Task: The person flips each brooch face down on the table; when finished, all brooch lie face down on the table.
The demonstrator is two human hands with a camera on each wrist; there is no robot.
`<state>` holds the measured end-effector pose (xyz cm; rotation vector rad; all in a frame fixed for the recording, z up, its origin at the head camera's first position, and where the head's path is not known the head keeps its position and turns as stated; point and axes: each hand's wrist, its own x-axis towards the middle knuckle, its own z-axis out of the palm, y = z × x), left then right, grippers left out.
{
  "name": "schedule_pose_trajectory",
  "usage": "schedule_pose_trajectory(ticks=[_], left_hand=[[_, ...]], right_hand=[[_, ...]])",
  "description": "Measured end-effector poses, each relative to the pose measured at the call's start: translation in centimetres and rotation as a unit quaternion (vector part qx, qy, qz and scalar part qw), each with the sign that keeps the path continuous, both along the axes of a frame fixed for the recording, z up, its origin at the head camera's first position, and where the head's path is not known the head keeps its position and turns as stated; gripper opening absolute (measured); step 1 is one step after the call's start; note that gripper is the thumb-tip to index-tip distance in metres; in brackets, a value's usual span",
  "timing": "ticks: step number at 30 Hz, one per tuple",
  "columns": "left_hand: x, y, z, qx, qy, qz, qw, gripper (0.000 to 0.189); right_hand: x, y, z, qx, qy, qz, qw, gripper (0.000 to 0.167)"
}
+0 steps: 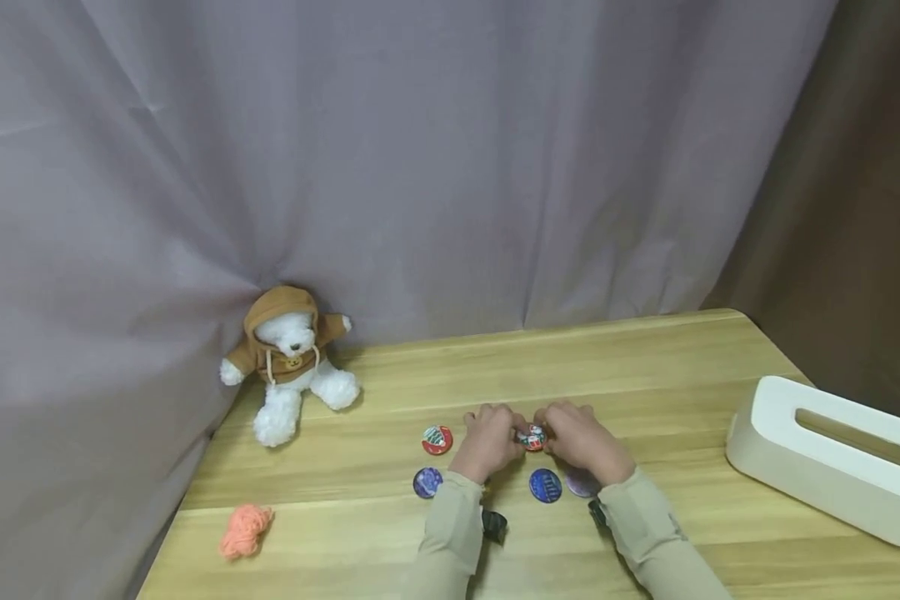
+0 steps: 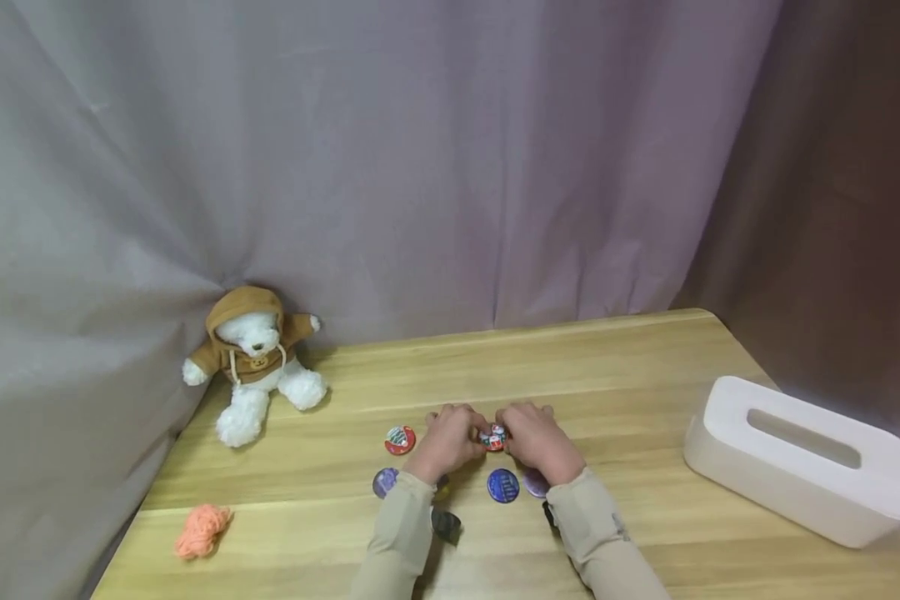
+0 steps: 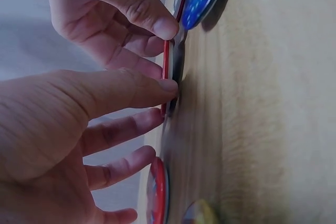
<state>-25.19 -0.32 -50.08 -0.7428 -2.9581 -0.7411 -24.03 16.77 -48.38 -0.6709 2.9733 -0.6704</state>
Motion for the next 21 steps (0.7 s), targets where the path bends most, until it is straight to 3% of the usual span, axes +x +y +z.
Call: schedule_pose_trajectory(ticks=[4, 11, 17, 21], left_hand=[[-0.2, 0.0, 0.6, 0.000, 0.014, -0.008, 0.9999, 0.015], [-0.4, -0.6, 0.7, 0.025, -0.004, -0.018, 0.9995, 0.009], [-0.1, -1.1, 0.6, 0.030, -0.001, -0.016, 0.9994, 0.008], [-0.2, -1.2, 0.6, 0.042, 0.009, -0.020, 0.9989, 0.006]], right_hand=[[0.0, 0.3, 0.5, 0.011, -0.002, -0.003, 0.9999, 0.019], [-0.1, 0.2, 1.1, 0.009, -0.003, 0.011, 0.9999, 0.013], [0.0, 0.0, 0.5, -0.011, 0.004, -0.001, 0.9999, 0.015], [-0.3, 0.2, 0.0, -0.028, 0.033, -0.002, 0.9991, 0.021]])
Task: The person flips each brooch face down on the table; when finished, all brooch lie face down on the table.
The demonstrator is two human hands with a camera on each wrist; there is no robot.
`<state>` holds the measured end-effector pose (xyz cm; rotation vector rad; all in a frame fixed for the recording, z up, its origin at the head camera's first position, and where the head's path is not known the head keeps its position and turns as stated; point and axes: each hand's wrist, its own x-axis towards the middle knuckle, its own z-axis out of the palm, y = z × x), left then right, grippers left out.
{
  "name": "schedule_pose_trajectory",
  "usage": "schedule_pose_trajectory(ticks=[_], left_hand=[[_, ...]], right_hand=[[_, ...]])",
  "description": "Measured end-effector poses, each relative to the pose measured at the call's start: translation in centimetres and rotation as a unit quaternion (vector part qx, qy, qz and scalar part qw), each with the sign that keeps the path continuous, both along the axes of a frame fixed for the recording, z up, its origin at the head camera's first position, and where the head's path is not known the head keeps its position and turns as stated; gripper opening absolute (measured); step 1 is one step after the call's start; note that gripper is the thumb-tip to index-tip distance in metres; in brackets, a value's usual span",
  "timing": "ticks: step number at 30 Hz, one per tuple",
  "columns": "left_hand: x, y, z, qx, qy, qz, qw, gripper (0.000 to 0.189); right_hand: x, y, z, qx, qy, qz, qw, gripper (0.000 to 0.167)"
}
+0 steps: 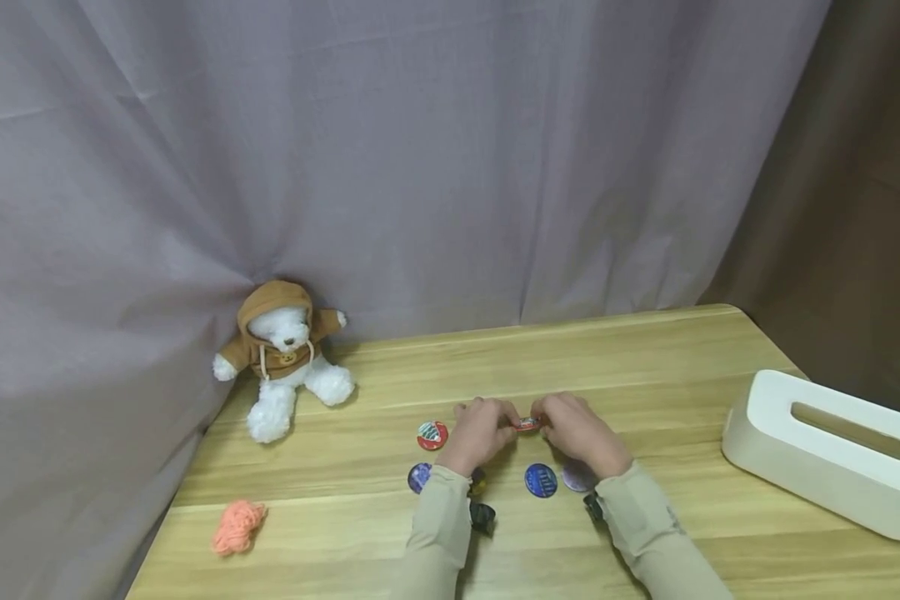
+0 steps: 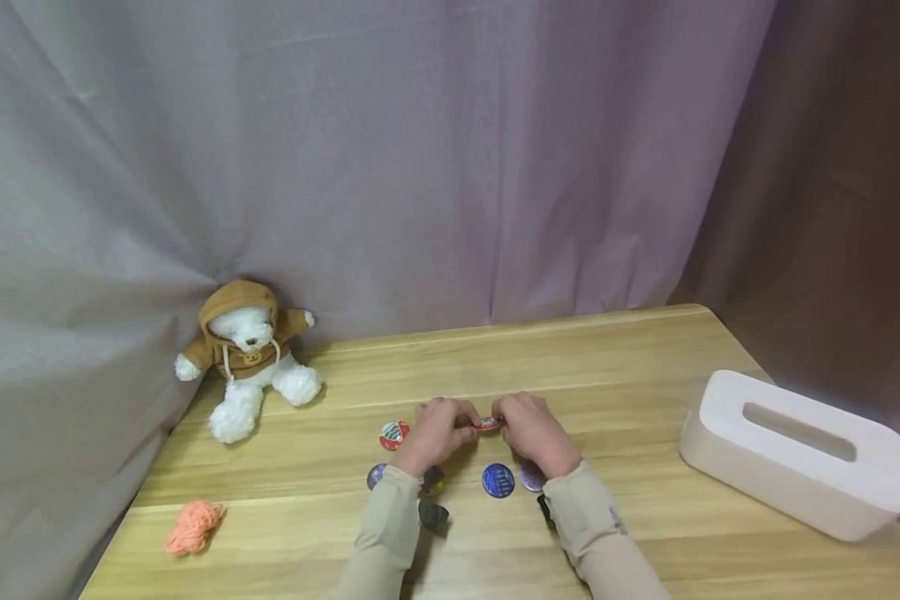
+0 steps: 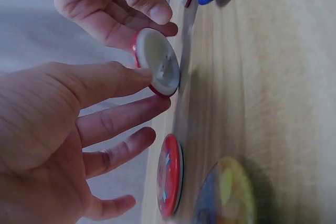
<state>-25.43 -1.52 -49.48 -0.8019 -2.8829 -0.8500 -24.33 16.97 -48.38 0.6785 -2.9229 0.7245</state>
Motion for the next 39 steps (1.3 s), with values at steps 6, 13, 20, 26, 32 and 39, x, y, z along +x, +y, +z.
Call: schedule_pose_trajectory(ticks=[6, 13, 20, 26, 32, 39], left_hand=[[-0.3, -0.3, 0.3, 0.005, 0.017, 0.008, 0.9998, 0.010], [-0.4, -0.5, 0.3, 0.006, 0.027, 0.021, 0.9994, 0.008], [-0.5, -0.2, 0.1, 0.009, 0.014, 0.013, 0.9998, 0.006], [-0.5, 0.3, -0.4, -0.015, 0.040, 0.019, 0.9989, 0.009], [-0.5, 0.6, -0.9, -0.033, 0.052, 0.020, 0.9979, 0.012], [-0.3, 1.0, -1.0, -0.041, 0.070, 0.022, 0.9964, 0.013]], right_hand=[[-0.2, 0.2, -0.1, -0.022, 0.037, 0.017, 0.9989, 0.017], [-0.4, 0.1, 0.0, -0.025, 0.019, 0.030, 0.9991, 0.018], [-0.3, 0.4, 0.3, -0.033, 0.008, 0.035, 0.9988, 0.017], [-0.4, 0.3, 0.1, -0.039, 0.022, 0.033, 0.9984, 0.017], [-0.3, 0.0, -0.4, -0.039, 0.025, 0.021, 0.9987, 0.025], [-0.1, 0.0, -0.4, -0.023, 0.026, 0.007, 0.9994, 0.027]])
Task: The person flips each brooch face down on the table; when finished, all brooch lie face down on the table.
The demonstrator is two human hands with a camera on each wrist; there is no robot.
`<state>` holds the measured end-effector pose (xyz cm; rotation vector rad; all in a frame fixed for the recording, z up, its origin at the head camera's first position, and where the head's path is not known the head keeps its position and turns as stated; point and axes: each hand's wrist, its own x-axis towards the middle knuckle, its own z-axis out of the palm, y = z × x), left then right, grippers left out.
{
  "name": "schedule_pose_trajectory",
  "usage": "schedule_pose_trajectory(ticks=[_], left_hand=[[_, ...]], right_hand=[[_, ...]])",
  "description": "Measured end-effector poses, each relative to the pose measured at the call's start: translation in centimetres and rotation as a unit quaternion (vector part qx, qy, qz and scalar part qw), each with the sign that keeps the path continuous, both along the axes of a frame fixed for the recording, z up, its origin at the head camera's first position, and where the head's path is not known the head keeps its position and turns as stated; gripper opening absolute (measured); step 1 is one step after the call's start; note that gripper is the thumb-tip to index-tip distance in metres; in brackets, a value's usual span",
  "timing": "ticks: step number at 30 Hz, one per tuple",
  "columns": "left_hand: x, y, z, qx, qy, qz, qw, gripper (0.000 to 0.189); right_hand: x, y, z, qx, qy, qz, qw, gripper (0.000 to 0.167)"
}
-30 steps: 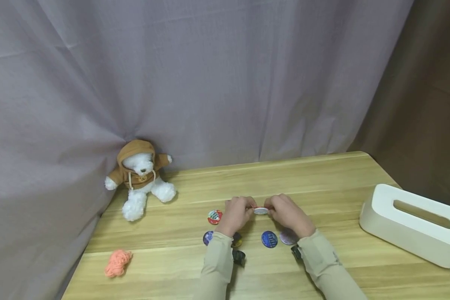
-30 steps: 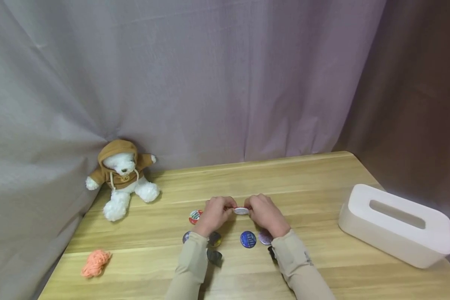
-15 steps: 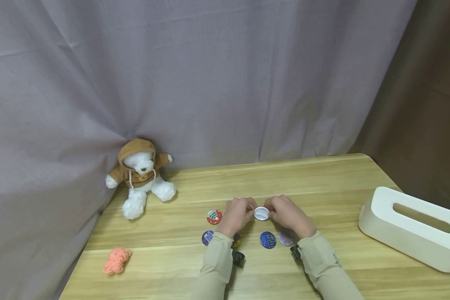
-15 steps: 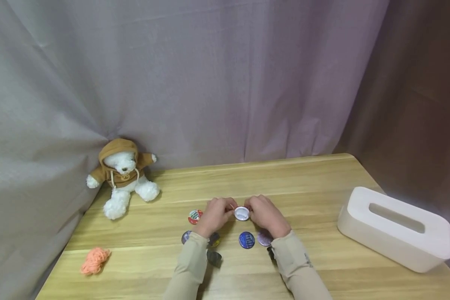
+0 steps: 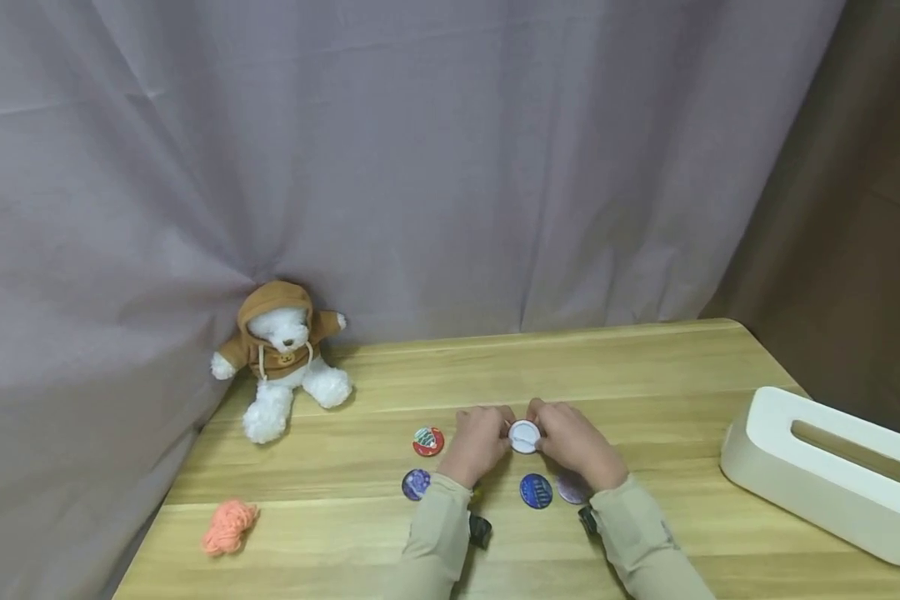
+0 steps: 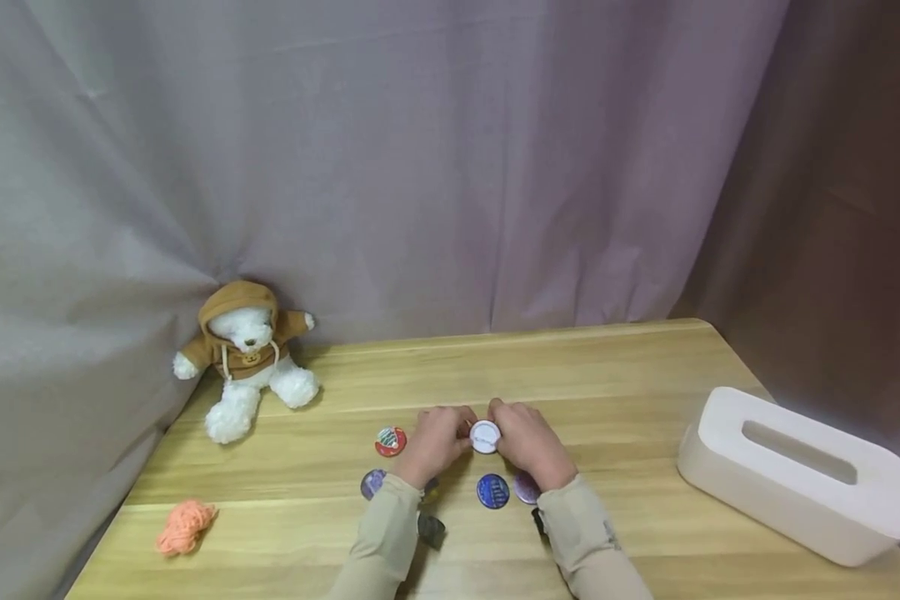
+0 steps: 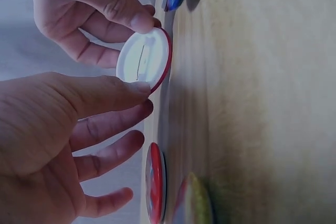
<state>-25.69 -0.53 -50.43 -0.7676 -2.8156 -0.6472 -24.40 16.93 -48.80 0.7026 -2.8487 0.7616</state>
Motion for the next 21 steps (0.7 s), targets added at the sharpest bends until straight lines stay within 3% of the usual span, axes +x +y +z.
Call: schedule_pose_trajectory(ticks=[9, 21], left_hand=[[0.6, 0.4, 0.2, -0.061, -0.003, 0.027, 0.9977, 0.013], [1.1, 0.8, 0.2, -0.077, -0.010, 0.049, 0.9958, 0.007]], right_hand=[[0.4, -0.3, 0.0, 0.024, 0.008, -0.012, 0.9996, 0.022], [0.6, -0.7, 0.0, 0.071, -0.019, -0.015, 0.9972, 0.020]])
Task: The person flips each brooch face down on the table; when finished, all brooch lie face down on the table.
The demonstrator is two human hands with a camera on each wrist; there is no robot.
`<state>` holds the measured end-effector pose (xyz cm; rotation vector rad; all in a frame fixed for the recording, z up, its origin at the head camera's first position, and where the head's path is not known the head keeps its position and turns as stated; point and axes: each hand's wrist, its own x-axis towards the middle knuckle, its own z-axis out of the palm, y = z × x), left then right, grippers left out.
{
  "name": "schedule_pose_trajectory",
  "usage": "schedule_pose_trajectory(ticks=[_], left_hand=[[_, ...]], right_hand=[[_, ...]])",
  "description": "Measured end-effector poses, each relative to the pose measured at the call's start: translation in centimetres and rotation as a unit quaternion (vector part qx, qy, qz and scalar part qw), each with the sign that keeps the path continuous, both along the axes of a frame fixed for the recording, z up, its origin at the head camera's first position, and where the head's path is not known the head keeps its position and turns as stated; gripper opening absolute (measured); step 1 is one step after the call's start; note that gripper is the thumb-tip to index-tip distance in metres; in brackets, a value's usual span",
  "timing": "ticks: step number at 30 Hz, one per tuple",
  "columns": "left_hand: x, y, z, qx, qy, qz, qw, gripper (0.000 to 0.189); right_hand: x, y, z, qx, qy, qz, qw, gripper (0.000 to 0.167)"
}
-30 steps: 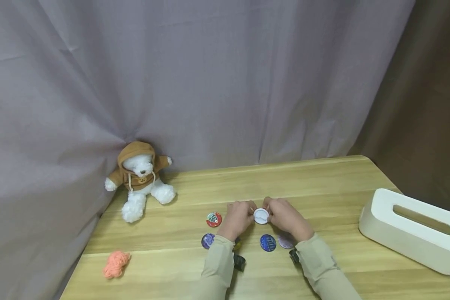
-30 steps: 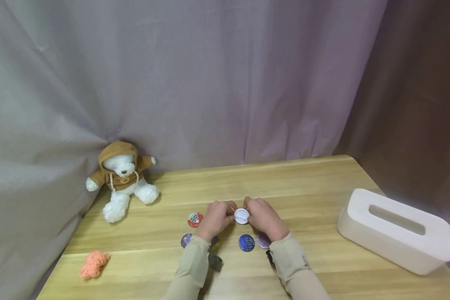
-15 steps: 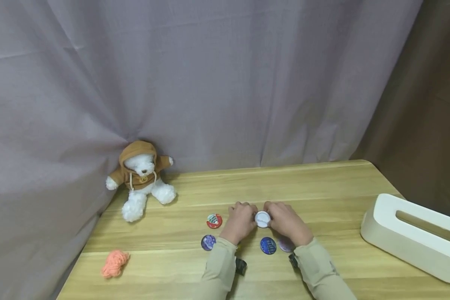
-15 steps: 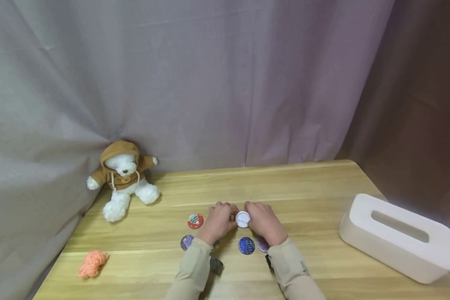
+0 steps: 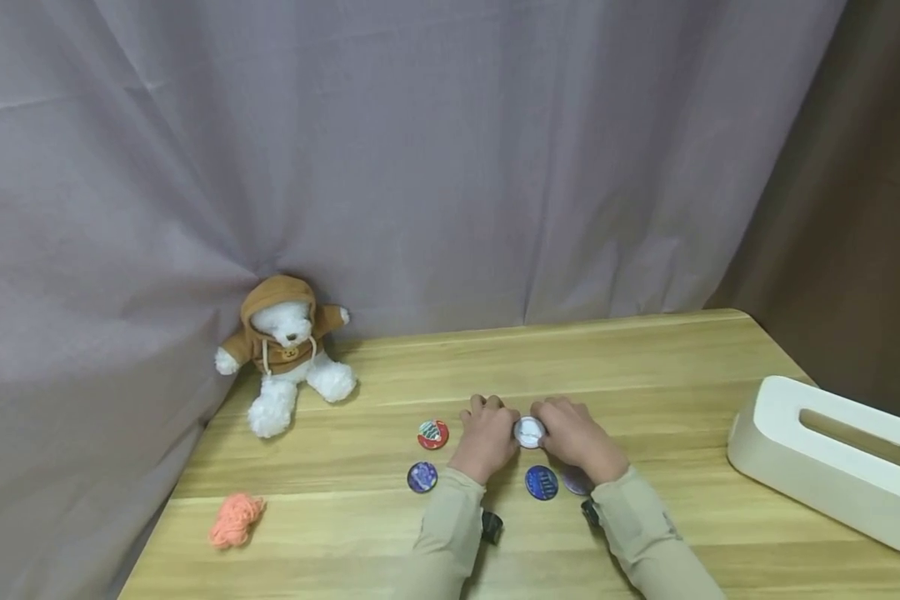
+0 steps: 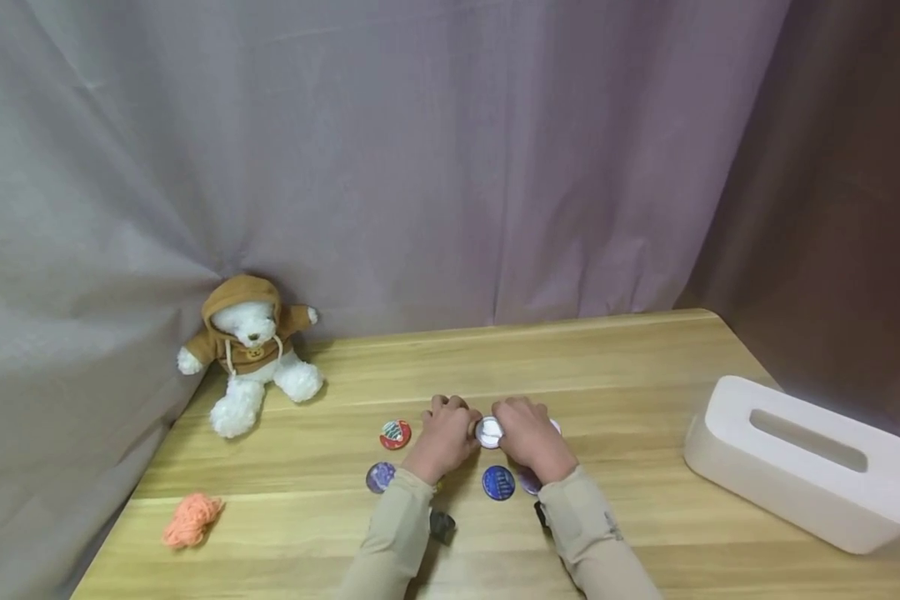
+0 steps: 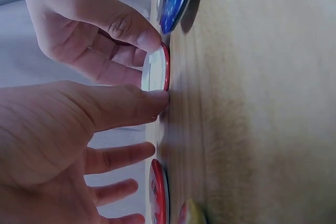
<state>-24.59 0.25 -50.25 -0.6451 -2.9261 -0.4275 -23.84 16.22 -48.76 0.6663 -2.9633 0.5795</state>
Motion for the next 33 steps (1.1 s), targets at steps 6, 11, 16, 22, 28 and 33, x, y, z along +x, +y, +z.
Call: schedule_pose_trajectory(ticks=[6, 11, 16, 22, 28, 33], left_hand=[[0.0, -0.1, 0.3, -0.007, -0.013, 0.007, 0.9999, 0.009], [-0.2, -0.5, 0.3, -0.007, -0.017, 0.006, 0.9998, 0.008], [-0.4, -1.0, 0.4, 0.004, -0.016, -0.011, 0.9998, 0.004], [-0.5, -1.7, 0.2, 0.028, -0.043, -0.021, 0.9985, 0.004], [-0.4, -2.4, -0.1, 0.050, -0.063, -0.018, 0.9966, 0.027], [-0.4, -2.9, 0.1, 0.066, -0.074, -0.008, 0.9951, 0.039]], right_hand=[[-0.5, 0.1, -0.1, 0.008, -0.019, -0.003, 0.9998, 0.017], [-0.9, -0.1, 0.1, 0.014, -0.030, 0.000, 0.9994, 0.014], [-1.1, -0.4, 0.2, 0.014, -0.043, -0.001, 0.9990, 0.013], [-1.0, -0.3, -0.2, -0.011, -0.055, 0.001, 0.9984, 0.010], [-0.7, -0.1, -0.6, -0.032, -0.032, 0.012, 0.9989, 0.014], [-0.6, -0.1, -0.4, -0.035, -0.007, 0.007, 0.9993, 0.008]])
